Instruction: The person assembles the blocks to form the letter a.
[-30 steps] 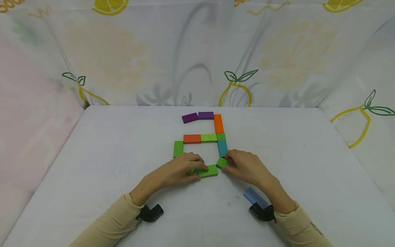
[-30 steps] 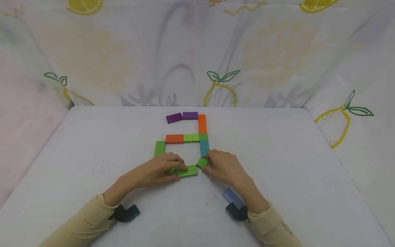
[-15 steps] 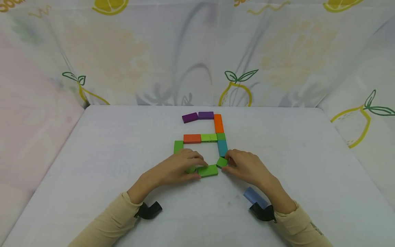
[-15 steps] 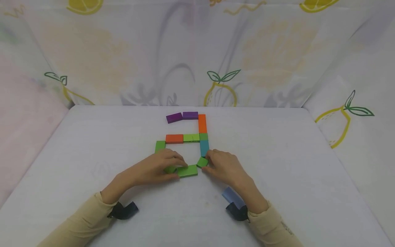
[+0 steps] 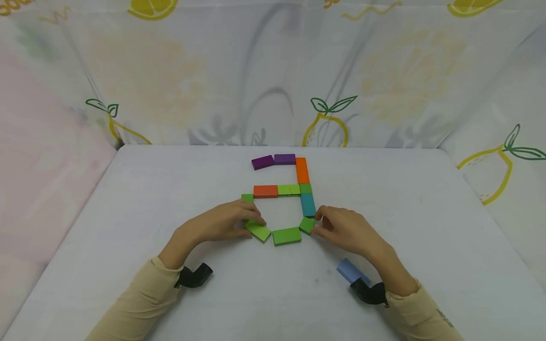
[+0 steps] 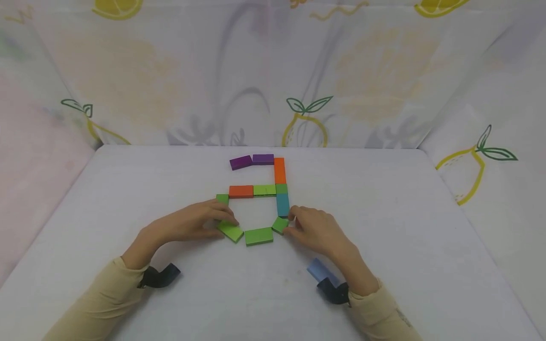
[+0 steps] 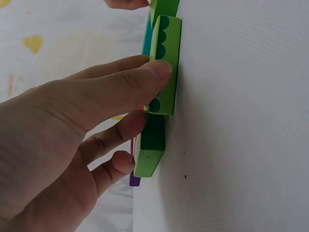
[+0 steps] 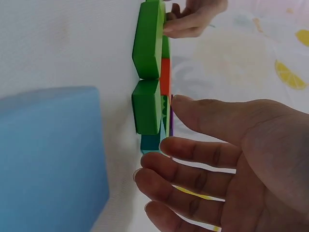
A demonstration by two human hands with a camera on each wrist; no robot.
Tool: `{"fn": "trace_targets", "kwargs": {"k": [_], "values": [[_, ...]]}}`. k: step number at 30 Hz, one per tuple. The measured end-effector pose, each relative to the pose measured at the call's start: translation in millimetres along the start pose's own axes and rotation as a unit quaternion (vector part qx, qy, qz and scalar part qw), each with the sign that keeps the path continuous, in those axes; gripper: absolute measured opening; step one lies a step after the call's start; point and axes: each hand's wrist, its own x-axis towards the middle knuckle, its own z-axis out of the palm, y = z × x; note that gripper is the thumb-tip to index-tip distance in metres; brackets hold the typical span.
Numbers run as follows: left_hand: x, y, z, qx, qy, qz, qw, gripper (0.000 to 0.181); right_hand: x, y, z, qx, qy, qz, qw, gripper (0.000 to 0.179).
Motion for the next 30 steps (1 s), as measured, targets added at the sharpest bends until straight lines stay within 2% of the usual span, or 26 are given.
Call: {"fn": "trace_targets", "kwargs": {"k": [7,14,17,19,22,27,30], "values": [[1.9,-2.5,2.4,0.002,0.007,0.007,1.0,0.032,-3.2,2.8,-5.4,0.007,-0.01,0.002,0.9999,0.023],[1.3,-2.0,2.2,0.007,0.013,-0.003,0.9999,0.032,-4.8,5.6,-6.7,0.005,-0.011,-0.002,0.9999,0.02],[1.5,-1.2,1.1,0.0,0.029,-0.015,0.9995,0.033,-5.5,5.9,-6.7,0.004,-0.012,-0.005,0.9999,0.019],[2.4,-2.4,0.6,-0.01,0.049,-0.023,0.9985,0.034,-6.1,6.0,-6.8,0.003,-0.012,-0.007,0.9999,0.018],[4.6,-10.4,2.8,-0.036,0.096,-0.026,0.9943,0.034,-7.5,6.4,-7.0,0.002,-0.012,-0.007,0.9999,0.017],[7.0,-34.9,12.9,-0.093,0.196,-0.03,0.9758,0.033,-11.3,7.6,-6.4,0.002,-0.017,0.0,0.9998,0.014],[6.1,-47.0,18.8,-0.12,0.224,-0.041,0.9663,0.034,-14.0,9.6,-5.3,0.002,-0.025,0.005,0.9997,0.012]]}}
